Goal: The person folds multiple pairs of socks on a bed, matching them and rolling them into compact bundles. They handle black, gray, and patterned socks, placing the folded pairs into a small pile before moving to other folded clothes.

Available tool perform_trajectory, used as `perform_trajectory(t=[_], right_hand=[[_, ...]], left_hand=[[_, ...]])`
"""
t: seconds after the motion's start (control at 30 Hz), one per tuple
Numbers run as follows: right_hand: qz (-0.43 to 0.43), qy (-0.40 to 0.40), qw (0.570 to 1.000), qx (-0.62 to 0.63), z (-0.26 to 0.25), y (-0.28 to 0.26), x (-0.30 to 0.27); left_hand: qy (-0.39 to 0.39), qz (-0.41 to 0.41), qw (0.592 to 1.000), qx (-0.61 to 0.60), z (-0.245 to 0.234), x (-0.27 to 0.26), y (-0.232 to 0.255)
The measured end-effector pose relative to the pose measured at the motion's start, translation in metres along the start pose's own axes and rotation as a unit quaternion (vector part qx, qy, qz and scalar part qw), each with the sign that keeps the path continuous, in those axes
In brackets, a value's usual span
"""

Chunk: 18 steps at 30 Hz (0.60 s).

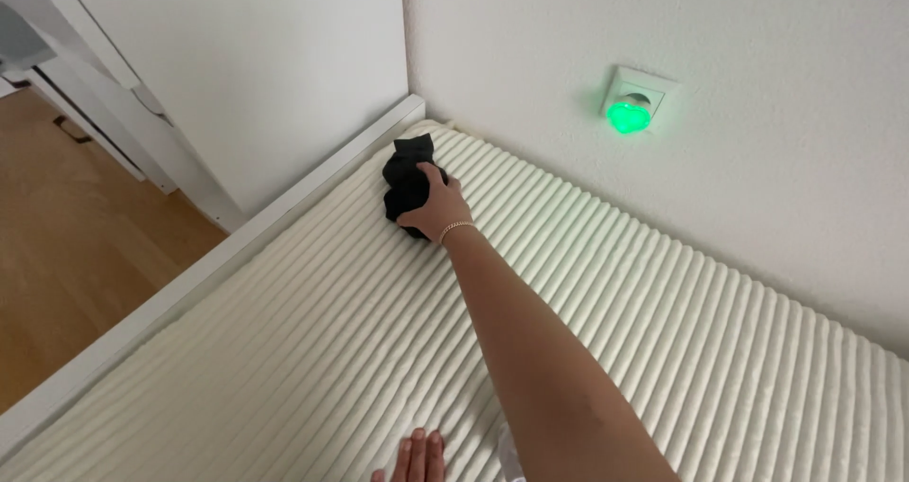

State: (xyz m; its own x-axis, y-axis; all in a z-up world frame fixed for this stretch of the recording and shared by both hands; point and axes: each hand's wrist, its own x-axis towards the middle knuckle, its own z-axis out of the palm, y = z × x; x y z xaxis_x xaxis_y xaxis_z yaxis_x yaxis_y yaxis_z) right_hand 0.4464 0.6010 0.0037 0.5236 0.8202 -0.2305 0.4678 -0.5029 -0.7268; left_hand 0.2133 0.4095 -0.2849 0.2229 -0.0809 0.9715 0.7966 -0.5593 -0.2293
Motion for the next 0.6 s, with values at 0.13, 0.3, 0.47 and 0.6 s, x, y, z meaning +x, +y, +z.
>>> perform_trajectory(t=[0.13, 0.3, 0.47, 0.6], right_hand=[[-0.024, 0.055, 0.998, -0.028, 0.011, 0.012, -0.001], [-0.105, -0.061, 0.992, 0.04, -0.021, 0.044, -0.053], [-0.166, -0.133, 0.961, 0.175, -0.079, 0.146, -0.176], [-0.035, -0.053, 0.978, 0.196, -0.12, 0.206, -0.295]], left_hand=[[-0.104, -0.043, 0.994, -0.003, -0.033, 0.039, 0.005], [-0.422, -0.156, 0.886, -0.116, -0.085, 0.133, -0.002], [-0.494, -0.133, 0.851, -0.115, -0.092, 0.123, -0.003], [-0.48, -0.124, 0.86, -0.12, -0.095, 0.13, -0.005]])
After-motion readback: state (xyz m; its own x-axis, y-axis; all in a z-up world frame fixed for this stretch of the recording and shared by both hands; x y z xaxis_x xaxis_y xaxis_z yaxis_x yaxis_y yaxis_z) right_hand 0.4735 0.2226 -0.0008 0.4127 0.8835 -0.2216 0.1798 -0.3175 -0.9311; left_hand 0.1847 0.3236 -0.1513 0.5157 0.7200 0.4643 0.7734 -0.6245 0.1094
